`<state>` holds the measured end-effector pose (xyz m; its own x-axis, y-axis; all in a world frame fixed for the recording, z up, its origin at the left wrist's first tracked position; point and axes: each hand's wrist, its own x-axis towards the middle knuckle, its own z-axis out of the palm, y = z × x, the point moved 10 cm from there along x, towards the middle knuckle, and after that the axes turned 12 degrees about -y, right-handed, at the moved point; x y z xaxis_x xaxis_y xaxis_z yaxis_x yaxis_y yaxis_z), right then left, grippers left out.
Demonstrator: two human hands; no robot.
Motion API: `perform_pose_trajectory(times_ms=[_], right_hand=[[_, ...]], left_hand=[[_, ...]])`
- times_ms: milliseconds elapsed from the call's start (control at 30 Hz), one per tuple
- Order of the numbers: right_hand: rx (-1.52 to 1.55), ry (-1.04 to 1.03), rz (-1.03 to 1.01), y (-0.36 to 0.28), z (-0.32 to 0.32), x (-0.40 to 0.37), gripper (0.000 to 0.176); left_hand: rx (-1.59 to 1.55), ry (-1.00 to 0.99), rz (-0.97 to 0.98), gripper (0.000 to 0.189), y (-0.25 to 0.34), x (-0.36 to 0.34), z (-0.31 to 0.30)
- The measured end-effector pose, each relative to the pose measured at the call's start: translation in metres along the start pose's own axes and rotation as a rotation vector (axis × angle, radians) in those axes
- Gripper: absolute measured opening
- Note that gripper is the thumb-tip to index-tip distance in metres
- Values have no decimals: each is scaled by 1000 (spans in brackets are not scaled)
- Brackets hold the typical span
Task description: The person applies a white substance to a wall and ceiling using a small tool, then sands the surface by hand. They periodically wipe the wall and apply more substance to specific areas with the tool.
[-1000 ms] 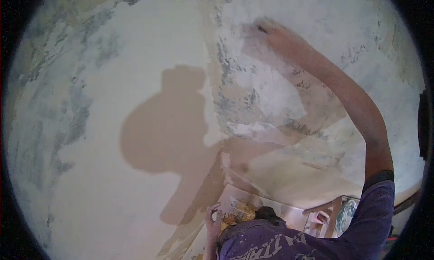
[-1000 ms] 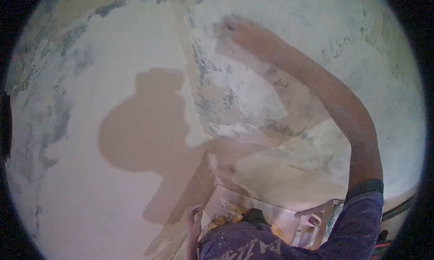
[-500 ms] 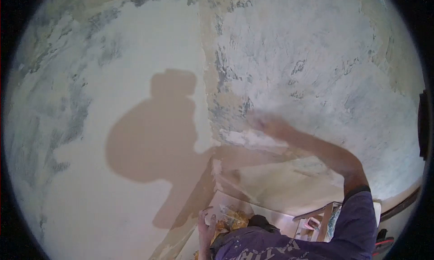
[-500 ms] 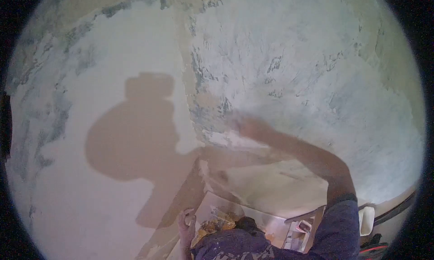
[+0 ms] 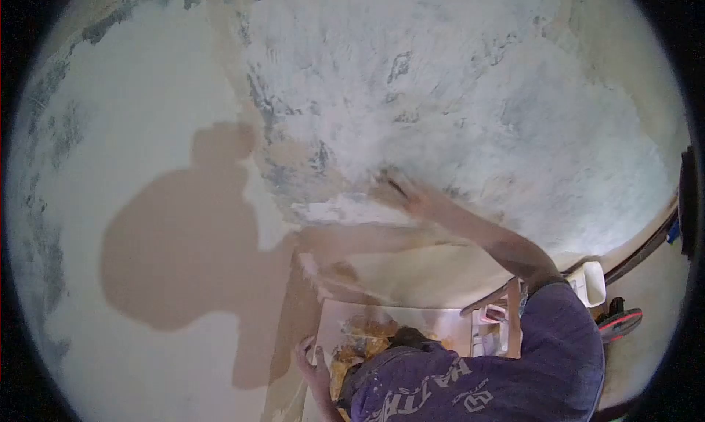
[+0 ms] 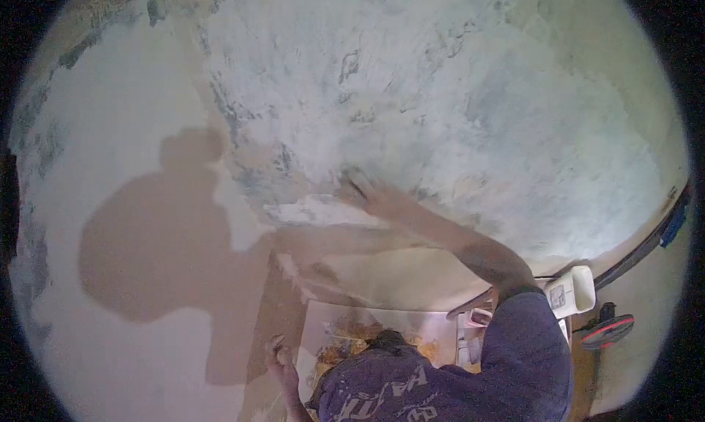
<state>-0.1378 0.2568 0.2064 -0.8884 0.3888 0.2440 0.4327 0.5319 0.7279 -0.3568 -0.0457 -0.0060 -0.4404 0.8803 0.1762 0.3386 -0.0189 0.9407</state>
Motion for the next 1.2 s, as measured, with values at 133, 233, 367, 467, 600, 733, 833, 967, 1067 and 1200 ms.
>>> perform_pose_trajectory(times_ms=[133, 233, 367, 467, 600, 733, 833, 967, 1067, 1200], right_hand=[[868, 47, 192, 76, 34, -29, 47], [943, 232, 432, 150, 3, -43, 43], [803, 508, 566, 177, -95, -71, 40], [1195, -127, 920, 102, 37, -92, 41], [757, -75, 407, 24, 46, -133, 41], [1335, 305, 759, 118, 62, -190, 45], [461, 511, 913, 186, -89, -190, 42], [361, 643, 939, 176, -76, -209, 38], [923, 679, 1104, 101, 60, -260, 33], [1038, 389, 1091, 4, 140, -277, 30]], left_hand=[[30, 25, -11, 26, -15, 1, -1], [-39, 17, -7, 25, -27, 1, 7], [-60, -87, 38, 25, -21, 13, 21], [-89, -147, 38, 25, -20, 22, 30], [-93, -155, 92, 26, 11, 34, 35], [-83, -166, 52, 25, -17, 34, 40], [-97, -183, 17, 24, -22, 26, 49], [-129, -250, 10, 24, -15, 14, 65], [-155, -337, -20, 25, -13, 8, 75], [-224, -348, 14, 25, 1, 3, 79]])
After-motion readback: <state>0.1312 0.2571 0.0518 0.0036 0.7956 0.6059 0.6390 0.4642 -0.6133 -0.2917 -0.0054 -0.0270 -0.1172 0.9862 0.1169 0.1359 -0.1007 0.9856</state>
